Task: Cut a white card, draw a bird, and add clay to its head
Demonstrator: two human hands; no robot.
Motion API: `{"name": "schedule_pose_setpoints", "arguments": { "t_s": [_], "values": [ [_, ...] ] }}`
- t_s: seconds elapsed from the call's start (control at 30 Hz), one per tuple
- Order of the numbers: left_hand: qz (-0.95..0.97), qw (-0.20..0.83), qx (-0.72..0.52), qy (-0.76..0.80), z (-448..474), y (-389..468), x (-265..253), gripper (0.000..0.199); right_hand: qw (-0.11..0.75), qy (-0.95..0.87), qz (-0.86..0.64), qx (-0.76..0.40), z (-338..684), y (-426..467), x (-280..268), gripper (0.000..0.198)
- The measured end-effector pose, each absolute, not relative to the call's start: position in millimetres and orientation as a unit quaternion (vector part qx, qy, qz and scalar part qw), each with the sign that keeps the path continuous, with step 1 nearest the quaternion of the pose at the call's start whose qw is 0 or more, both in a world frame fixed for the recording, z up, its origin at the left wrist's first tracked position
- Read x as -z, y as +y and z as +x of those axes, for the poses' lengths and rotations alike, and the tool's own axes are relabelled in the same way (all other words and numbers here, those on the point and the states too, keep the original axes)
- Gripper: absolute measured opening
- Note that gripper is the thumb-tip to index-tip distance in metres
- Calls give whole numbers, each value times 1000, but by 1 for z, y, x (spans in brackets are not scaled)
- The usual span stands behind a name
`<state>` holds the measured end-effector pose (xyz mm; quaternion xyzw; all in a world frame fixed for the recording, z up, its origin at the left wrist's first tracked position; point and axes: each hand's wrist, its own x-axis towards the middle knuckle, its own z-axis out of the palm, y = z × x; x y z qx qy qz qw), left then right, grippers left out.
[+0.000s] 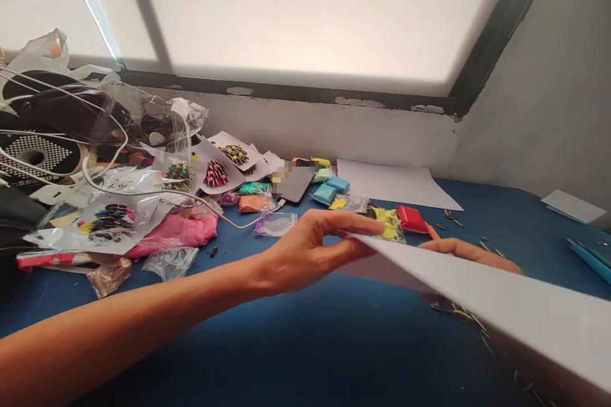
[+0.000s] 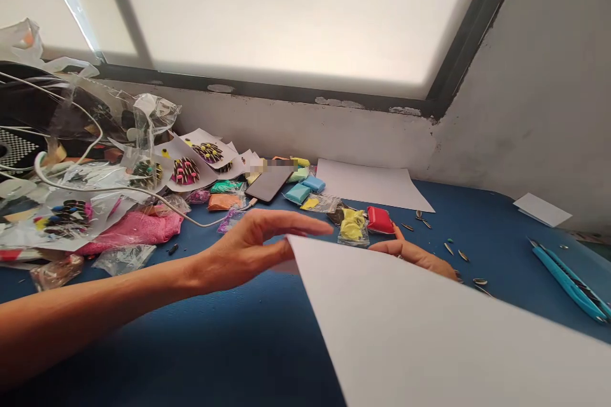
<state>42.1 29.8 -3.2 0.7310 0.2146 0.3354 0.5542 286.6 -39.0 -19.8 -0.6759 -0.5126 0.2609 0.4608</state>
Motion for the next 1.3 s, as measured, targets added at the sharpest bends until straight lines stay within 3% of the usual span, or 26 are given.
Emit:
{"name": "schedule_pose_setpoints", "arguments": {
  "t_s": [0.13, 0.3, 0.47, 0.73, 0.93, 1.07, 1.2, 1.3],
  "values": [
    [633, 658, -319, 253, 43, 36, 5, 38, 428, -490, -710, -270, 276, -48, 7, 28],
    [602, 700, -282, 261, 41, 40, 12, 29, 544, -388, -687, -286, 266, -46, -8, 44],
    [602, 700, -308, 229, 44, 36, 12, 26, 536, -310, -683, -389, 268, -41, 4, 51],
    [590, 693, -309, 275, 41, 41, 11, 24, 528, -387, -635, -411, 269, -43, -1, 38],
    [625, 656, -277, 321, 40, 43, 15, 31, 480, -431, -638, -421, 275, -41, 10, 30],
    [617, 651, -287, 336, 40, 49, 19, 29, 440, -472, -631, -430, 275, -40, 22, 40],
    [646, 597, -278, 385, 37, 59, 26, 24, 452, -472, -656, -378, 276, -39, 25, 53],
    [710, 490, -275, 425, 33, 68, 33, 20, 457, -498, -680, -285, 275, -42, 24, 59]
  ]
}}
